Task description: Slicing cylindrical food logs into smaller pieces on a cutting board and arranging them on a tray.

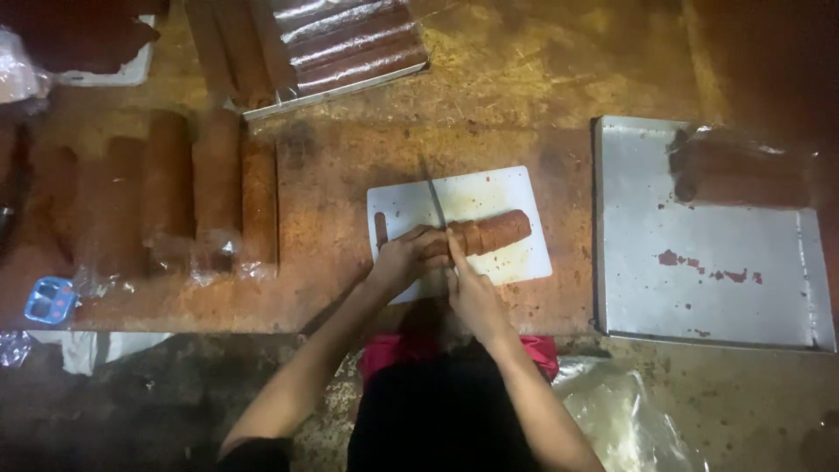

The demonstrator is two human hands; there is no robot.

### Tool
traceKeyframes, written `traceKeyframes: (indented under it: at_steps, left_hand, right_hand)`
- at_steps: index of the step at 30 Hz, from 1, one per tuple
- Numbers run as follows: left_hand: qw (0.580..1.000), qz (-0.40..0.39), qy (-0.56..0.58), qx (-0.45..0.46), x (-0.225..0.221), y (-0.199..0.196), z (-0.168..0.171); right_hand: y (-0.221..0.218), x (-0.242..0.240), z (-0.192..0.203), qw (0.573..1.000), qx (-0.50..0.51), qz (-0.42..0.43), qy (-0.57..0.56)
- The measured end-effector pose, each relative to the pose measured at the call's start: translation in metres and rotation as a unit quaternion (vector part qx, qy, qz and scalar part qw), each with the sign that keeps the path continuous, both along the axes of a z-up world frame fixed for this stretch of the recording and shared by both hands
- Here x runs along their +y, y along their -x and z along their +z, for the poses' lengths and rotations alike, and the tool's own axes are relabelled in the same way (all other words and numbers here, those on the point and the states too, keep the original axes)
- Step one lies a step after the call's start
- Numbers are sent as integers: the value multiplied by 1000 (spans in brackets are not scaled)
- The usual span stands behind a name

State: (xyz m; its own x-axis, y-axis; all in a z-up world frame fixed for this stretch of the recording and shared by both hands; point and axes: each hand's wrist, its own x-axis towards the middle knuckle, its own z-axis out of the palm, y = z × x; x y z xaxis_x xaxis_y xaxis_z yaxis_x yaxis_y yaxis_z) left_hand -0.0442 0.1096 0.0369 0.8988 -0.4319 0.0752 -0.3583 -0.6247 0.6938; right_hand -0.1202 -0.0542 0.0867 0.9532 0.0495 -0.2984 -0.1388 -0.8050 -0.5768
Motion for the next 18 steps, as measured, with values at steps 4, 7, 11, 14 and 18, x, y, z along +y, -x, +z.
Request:
traceKeyframes:
  at_steps: [4, 7, 11, 14, 18]
  left_hand:
    - [999, 14, 40, -12, -7, -4, -47]
    - [999, 22, 31, -20, -5, -5, -46]
    - [996, -5, 73, -45, 2, -3, -35]
    - [987, -33, 14, -154, 9, -6, -84]
    - [996, -47, 50, 50, 24, -4, -38]
  right_hand:
    - [35, -7, -19, 999, 28, -15, 20]
    - [93, -27, -47, 995, 76, -35, 48]
    - [133, -42, -12, 979, 192, -51, 38]
    - [146, -62, -26, 994, 95, -14, 56]
    - [130, -55, 21, 986, 157, -40, 35]
